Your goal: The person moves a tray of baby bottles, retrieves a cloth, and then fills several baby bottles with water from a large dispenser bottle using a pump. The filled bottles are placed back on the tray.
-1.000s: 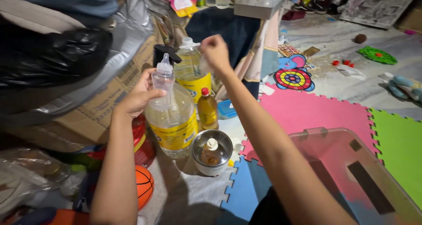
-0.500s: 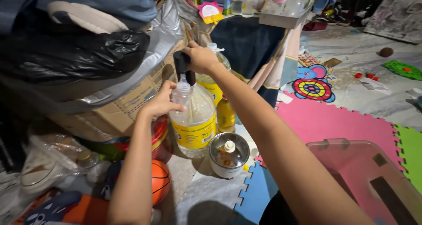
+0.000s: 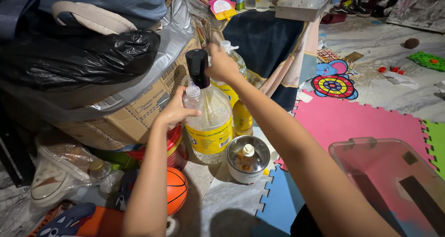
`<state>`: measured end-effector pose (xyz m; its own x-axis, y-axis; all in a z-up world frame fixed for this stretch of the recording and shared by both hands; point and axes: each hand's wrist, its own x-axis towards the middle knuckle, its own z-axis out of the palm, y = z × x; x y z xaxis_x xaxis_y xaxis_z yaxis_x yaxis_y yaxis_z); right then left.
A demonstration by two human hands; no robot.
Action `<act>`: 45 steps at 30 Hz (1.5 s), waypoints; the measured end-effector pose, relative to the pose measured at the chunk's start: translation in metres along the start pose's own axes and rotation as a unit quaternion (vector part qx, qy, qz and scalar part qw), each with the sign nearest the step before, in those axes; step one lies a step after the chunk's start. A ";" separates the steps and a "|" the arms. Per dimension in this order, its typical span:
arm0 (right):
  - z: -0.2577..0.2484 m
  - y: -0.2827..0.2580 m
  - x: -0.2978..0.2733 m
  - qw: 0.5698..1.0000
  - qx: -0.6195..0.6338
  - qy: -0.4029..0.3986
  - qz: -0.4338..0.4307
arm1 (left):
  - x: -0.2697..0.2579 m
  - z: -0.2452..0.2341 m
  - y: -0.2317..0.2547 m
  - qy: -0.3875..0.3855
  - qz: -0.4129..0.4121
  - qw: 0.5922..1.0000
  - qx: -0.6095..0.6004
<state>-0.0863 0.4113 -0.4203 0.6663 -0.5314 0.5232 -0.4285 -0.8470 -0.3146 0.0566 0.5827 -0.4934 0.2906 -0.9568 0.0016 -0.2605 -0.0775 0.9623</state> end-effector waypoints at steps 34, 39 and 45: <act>-0.018 0.157 -0.066 0.505 0.787 -0.134 0.329 | 0.040 0.136 0.059 -0.178 0.283 0.923 -0.192; -0.012 0.155 -0.061 0.455 0.814 -0.135 0.335 | 0.044 0.149 0.059 -0.235 0.213 0.918 -0.239; 0.013 0.159 -0.040 0.571 0.717 0.226 0.330 | 0.085 0.159 0.030 -0.133 0.213 0.888 -0.385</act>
<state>-0.1732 0.2982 -0.5016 0.2837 -0.9583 -0.0352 0.6609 0.2220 -0.7169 -0.0729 0.4550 -0.5074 0.0614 -0.8932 0.4454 0.4421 0.4244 0.7902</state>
